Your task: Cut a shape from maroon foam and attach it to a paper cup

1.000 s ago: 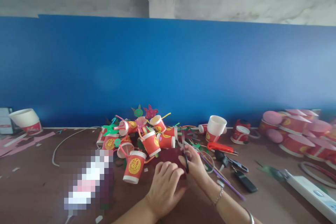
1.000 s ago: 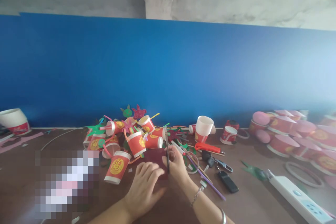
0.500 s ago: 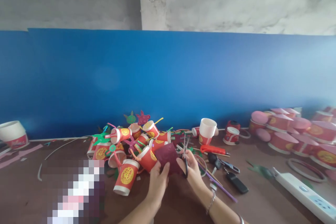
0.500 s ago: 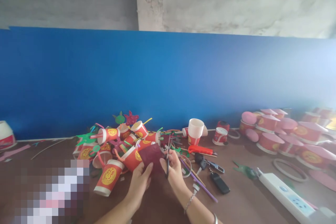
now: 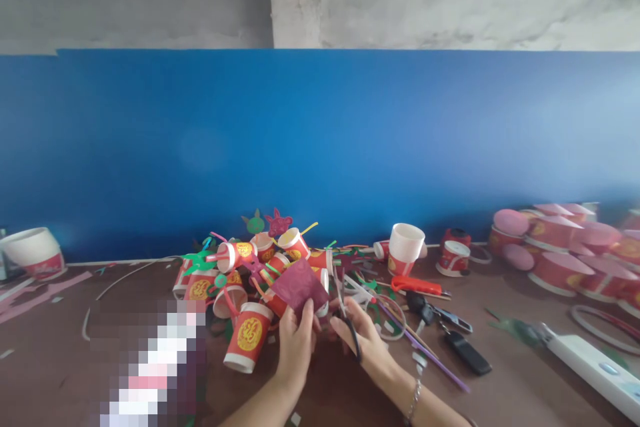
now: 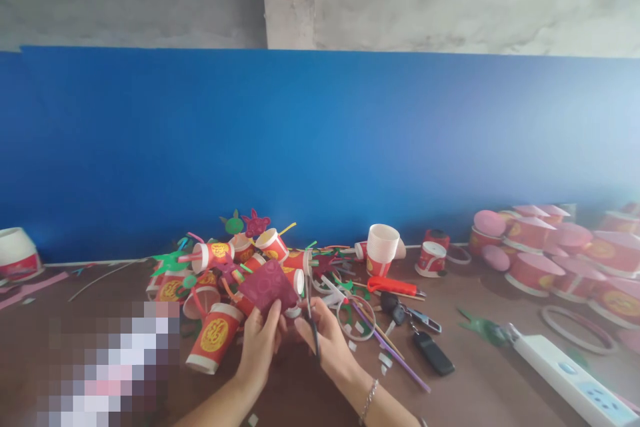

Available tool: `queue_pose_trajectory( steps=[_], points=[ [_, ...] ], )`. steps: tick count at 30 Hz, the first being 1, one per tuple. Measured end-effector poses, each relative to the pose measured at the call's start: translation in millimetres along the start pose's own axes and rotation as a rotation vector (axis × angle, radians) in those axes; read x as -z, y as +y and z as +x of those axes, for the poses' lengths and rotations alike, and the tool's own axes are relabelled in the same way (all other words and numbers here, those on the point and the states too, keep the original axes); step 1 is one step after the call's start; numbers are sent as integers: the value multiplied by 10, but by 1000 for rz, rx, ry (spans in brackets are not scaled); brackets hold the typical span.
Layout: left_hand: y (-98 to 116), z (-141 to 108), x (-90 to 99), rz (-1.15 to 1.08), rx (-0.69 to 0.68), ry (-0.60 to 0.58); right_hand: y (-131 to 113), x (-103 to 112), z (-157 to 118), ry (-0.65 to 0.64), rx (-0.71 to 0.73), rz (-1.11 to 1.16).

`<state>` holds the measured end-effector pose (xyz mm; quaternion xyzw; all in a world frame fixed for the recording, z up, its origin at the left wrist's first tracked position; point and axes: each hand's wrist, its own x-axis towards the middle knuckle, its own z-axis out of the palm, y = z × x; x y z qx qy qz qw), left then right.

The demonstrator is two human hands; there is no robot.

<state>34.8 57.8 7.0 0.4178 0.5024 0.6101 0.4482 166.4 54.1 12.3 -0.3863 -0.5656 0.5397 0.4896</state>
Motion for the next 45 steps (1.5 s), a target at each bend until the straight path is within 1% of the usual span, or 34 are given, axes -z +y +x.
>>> queue_pose_trajectory(
  steps=[2, 4, 9, 13, 18, 24, 29, 34, 38, 45],
  points=[
    [15, 22, 28, 4, -16, -14, 18, -16, -9, -88, -25, -42],
    [29, 27, 33, -3, -11, -26, 33, -28, -9, -142, -34, -68],
    [50, -6, 2, -13, 17, -45, 47, -39, -7, -170, -45, -62],
    [76, -30, -7, -17, 29, -82, 61, -37, -8, -160, -63, -54],
    [101, -48, -17, -12, 39, -121, 68, -33, -8, -151, -43, -53],
    [100, -54, -20, -11, 41, -131, 33, -47, -19, -129, -43, -63],
    [66, -34, -9, 8, 16, -137, 10, -64, -13, -89, -34, -58],
    [24, -9, 2, 18, 1, -149, 23, -63, -4, -90, -4, -71],
    [38, -7, 5, 15, 2, -161, 29, -58, -5, -79, -4, -87],
    [53, -2, 3, -26, 18, -145, 53, -34, -9, -65, -18, -111]
  ],
)
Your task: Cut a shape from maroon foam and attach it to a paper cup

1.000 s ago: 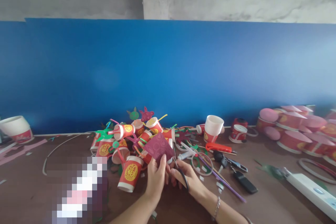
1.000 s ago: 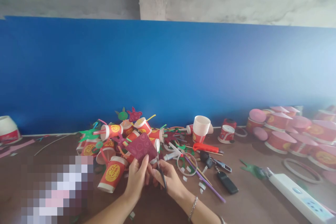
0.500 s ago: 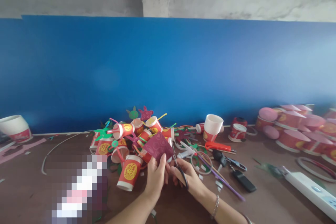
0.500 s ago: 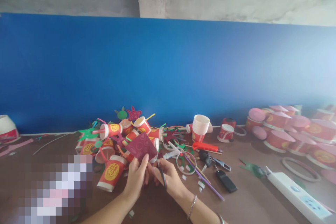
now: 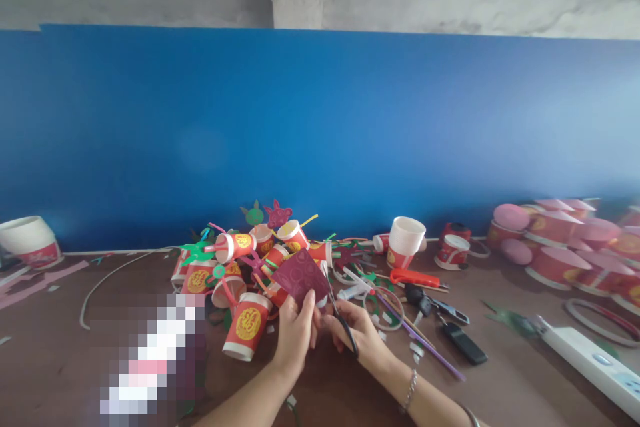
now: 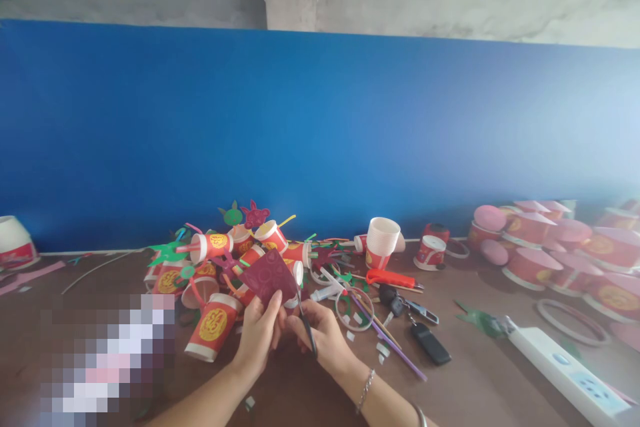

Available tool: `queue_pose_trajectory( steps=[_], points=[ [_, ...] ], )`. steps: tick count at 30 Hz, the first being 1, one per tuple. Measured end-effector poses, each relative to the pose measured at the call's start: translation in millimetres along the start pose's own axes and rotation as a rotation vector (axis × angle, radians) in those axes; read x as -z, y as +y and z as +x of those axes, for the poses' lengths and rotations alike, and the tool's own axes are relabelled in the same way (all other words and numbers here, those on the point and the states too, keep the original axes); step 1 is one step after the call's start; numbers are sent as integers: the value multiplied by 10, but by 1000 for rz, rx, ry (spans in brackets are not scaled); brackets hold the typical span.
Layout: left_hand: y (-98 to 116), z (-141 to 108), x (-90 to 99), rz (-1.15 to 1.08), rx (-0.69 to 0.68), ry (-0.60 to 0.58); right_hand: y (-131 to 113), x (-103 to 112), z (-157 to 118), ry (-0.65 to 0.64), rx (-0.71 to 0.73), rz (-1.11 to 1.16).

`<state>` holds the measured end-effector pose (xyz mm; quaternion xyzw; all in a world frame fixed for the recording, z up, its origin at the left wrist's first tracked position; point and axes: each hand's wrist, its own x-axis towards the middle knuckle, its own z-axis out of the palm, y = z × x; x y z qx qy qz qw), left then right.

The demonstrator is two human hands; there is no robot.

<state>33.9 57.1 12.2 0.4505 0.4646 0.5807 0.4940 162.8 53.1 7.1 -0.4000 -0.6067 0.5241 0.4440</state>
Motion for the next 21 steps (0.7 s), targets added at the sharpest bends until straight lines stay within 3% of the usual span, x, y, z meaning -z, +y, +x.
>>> queue_pose_trajectory(
  steps=[21],
  points=[
    [79, -5, 14, -18, 33, -22, -90, 21, -2, -19, -19, -27]
  ],
)
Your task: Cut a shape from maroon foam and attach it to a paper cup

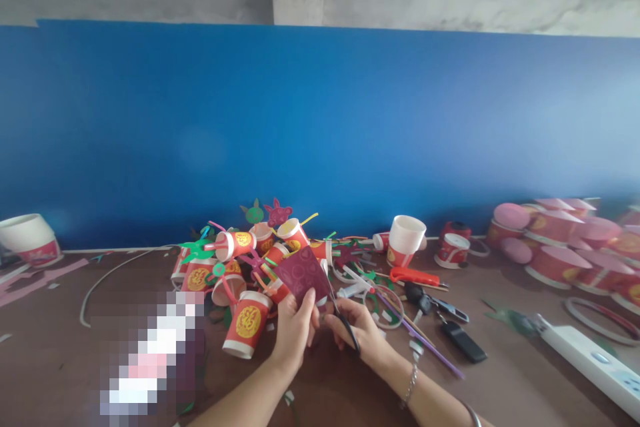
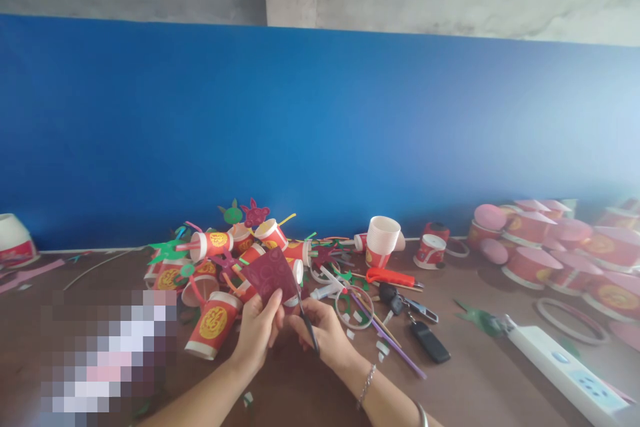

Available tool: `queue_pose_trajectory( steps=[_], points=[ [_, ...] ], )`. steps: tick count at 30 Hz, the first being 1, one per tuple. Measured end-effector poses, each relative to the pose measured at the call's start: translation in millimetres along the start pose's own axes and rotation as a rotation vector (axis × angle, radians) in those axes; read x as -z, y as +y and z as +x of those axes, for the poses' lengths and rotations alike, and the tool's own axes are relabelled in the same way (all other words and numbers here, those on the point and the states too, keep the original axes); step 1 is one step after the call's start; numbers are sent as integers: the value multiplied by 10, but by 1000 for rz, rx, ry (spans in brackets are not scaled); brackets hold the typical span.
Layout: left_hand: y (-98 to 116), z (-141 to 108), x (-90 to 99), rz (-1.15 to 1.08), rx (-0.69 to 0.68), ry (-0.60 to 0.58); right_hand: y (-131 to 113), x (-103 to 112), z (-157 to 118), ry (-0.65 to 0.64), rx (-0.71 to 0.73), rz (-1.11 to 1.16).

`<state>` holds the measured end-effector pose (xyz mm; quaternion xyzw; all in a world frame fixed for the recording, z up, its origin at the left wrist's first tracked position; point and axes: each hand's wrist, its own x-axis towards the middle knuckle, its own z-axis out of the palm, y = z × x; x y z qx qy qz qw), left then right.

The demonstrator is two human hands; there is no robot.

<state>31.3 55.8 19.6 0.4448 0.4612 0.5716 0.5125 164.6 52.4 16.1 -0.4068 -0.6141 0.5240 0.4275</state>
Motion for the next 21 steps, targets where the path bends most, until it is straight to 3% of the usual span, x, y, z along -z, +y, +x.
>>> queue_pose_trajectory(
  steps=[21],
  points=[
    [-30, 8, 3, 18, 11, 32, 32, 25, 20, -10, -8, 2]
  ],
)
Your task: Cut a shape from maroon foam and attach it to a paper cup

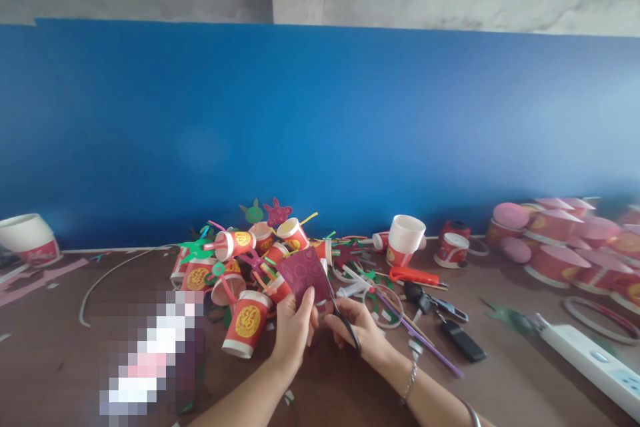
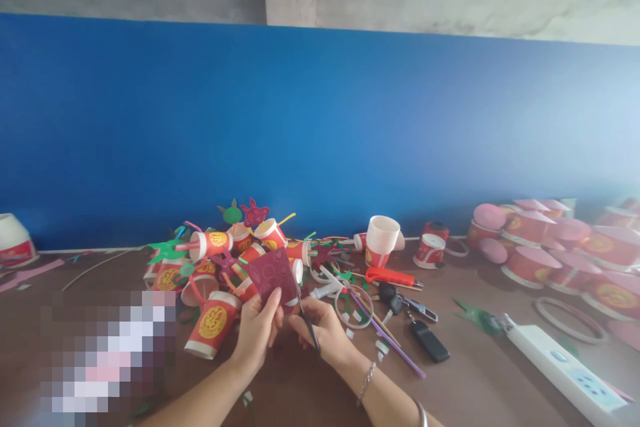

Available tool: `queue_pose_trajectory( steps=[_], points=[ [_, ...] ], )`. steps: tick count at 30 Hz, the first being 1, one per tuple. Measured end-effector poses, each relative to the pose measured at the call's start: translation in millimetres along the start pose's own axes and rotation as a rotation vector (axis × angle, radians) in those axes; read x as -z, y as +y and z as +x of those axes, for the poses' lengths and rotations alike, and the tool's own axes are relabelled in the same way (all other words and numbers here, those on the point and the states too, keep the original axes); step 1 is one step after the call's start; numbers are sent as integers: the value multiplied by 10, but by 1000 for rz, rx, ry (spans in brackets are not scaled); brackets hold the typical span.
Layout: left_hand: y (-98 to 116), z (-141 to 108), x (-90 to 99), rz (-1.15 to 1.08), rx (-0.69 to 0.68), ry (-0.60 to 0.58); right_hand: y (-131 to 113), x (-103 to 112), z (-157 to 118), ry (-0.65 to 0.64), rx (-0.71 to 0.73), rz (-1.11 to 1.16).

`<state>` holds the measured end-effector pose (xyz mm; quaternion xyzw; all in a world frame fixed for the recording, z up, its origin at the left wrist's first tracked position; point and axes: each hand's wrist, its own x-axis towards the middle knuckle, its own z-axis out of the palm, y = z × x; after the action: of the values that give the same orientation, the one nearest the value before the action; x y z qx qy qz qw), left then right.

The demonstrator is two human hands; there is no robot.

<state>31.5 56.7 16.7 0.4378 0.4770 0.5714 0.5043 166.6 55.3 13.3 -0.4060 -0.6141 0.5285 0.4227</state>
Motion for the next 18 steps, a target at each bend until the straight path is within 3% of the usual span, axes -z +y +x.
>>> queue_pose_trajectory(
  steps=[18],
  points=[
    [-1, 0, 9, -54, -20, 66, 41, 34, 21, -6, -17, -16]
  ],
)
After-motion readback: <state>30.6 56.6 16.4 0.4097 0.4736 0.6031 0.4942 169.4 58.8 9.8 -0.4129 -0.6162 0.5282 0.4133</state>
